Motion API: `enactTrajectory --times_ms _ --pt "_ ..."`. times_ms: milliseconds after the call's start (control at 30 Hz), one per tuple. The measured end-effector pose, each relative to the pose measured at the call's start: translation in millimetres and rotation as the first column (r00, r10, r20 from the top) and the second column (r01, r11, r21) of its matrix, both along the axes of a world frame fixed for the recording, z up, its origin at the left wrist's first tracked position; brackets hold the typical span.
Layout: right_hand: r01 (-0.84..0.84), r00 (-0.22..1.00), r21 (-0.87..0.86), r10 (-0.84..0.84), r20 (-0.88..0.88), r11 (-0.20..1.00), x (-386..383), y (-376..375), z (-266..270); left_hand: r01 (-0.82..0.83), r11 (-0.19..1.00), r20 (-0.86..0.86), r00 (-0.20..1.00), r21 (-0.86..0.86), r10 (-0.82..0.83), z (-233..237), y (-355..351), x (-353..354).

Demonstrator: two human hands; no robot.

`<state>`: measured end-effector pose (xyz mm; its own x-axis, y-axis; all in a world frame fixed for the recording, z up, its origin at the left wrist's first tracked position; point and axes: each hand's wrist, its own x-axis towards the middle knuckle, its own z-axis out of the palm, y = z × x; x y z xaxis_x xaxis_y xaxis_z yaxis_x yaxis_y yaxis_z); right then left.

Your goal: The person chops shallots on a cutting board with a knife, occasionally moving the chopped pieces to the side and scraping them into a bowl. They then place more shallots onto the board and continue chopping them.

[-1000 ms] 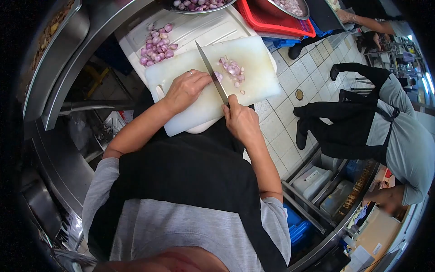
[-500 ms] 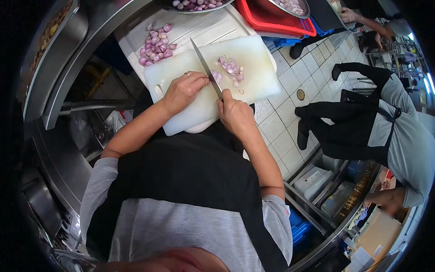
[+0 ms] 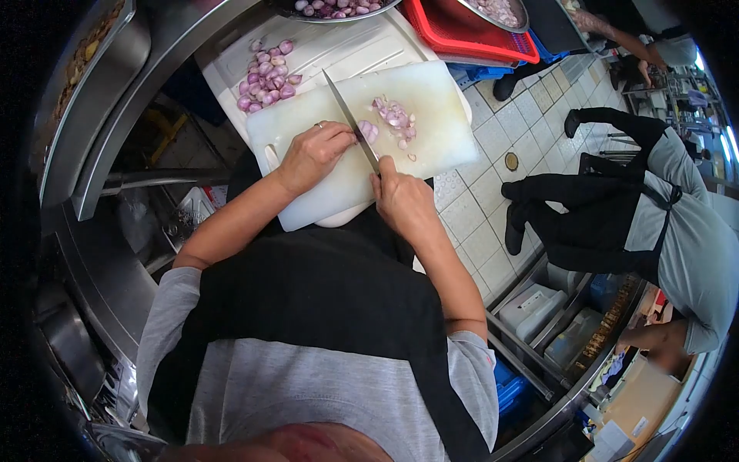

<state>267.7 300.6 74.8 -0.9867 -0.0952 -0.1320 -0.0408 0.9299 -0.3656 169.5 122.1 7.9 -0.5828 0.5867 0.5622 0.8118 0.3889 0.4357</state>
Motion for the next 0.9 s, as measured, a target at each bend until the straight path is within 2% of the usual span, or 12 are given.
enactTrajectory --times_ms 33,100,200,400,533,667,900 --pt "-0.003 1.000 0.001 0.003 -0.001 1.000 2.5 1.0 7.6 -0.009 1.000 -0.005 1.000 0.004 0.009 0.5 0.3 -0.6" --pt "0.074 0.989 0.014 -0.075 0.128 0.997 17.0 0.5 24.4 -0.013 1.000 0.007 1.000 0.003 0.013 2.0 -0.1 -0.1" --pt "0.085 0.983 -0.015 -0.081 0.165 0.996 26.6 2.1 31.2 -0.009 1.000 0.012 1.000 0.007 0.009 0.6 0.7 -1.5" --pt "0.083 0.995 -0.102 -0.077 0.067 0.991 3.8 -0.3 -12.3 -0.023 1.000 0.008 1.000 -0.002 0.023 1.4 1.6 -1.1" --pt "0.035 0.998 -0.094 -0.030 0.055 0.995 7.1 4.8 6.3 -0.032 0.999 0.000 0.999 0.018 0.032 1.8 2.0 0.3" --pt "0.056 0.991 -0.056 -0.049 0.124 0.997 24.8 7.7 28.3 -0.015 1.000 0.012 1.000 0.011 0.015 0.9 1.6 -0.8" --pt "0.047 0.984 -0.097 -0.030 0.175 0.994 20.8 11.2 24.9 -0.029 1.000 0.030 0.999 -0.007 0.029 0.6 1.3 0.0"
